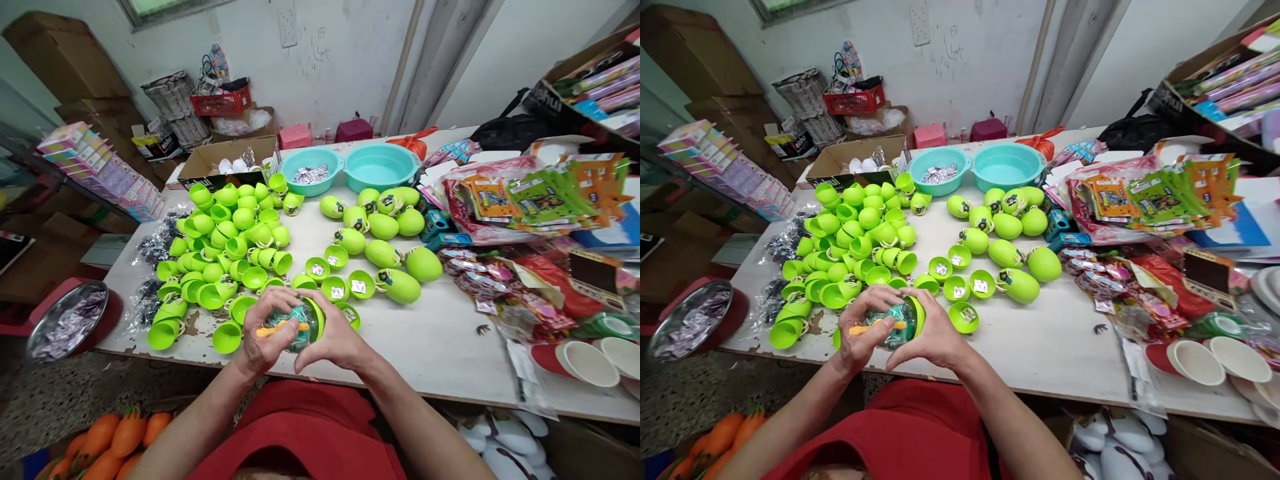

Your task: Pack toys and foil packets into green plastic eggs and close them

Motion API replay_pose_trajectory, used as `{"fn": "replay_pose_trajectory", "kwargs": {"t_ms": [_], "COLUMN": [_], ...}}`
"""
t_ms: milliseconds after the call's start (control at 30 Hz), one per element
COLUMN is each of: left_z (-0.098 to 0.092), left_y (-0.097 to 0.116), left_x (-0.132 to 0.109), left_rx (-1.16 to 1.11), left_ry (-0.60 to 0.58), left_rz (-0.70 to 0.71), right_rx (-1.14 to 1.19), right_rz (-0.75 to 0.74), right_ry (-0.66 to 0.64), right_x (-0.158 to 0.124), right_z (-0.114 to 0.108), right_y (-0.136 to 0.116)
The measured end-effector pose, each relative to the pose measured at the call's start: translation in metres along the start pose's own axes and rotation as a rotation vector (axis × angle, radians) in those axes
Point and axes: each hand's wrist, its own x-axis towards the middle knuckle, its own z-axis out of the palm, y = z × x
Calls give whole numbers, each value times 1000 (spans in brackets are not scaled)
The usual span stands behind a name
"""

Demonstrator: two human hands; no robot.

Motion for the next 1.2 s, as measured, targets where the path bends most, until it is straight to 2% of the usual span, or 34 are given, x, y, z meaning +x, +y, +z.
{"fn": "replay_pose_trajectory", "kwargs": {"t_ms": [67, 167, 333, 400, 467, 567, 600, 633, 767, 800, 867, 933, 1000, 1100, 1167, 1200], "left_z": [-12, -26, -49, -56, -60, -64, -66, -68, -78, -79, -76, -67, -54, -40, -44, -52], "left_y": [-1, 0, -2, -7, -13, -23, -25, -27, -35, -38, -46, -54, -62, -71, -78, -84], "left_x": [6, 16, 30, 32, 32, 30, 30, 28, 16, 11, -2, -15, -26, -35, -40, -43], "left_rx": [36, 66, -75, -105, -70, 96, 132, 144, 74, 82, 119, 128, 133, 155, 80, 17], "left_ry": [-2, -35, -191, -208, -121, 105, 127, 90, -335, -397, -385, -307, -272, -373, -413, -391], "left_rz": [60, 88, 31, -12, -4, 26, 13, -5, -40, -80, -199, -274, -292, -354, -420, -460], "right_rx": [26, -22, -41, -41, -88, -177, -191, -192, -108, -78, -50, -61, -66, 53, 146, 180], "right_rz": [14, -64, -143, -151, -178, -210, -185, -140, 66, 96, 134, 161, 201, 296, 370, 409], "right_ry": [-4, 27, 40, 42, 54, 102, 124, 147, 114, 82, 57, 110, 178, 169, 181, 215], "right_x": [5, 12, 27, 36, 43, 49, 48, 48, 43, 41, 35, 26, 15, 2, -4, -7], "right_z": [8, 25, 46, 51, 56, 66, 69, 72, 82, 87, 98, 109, 118, 123, 121, 119], "right_y": [-3, -6, -14, -19, -24, -27, -26, -23, -4, 2, 18, 35, 53, 73, 79, 82]}}
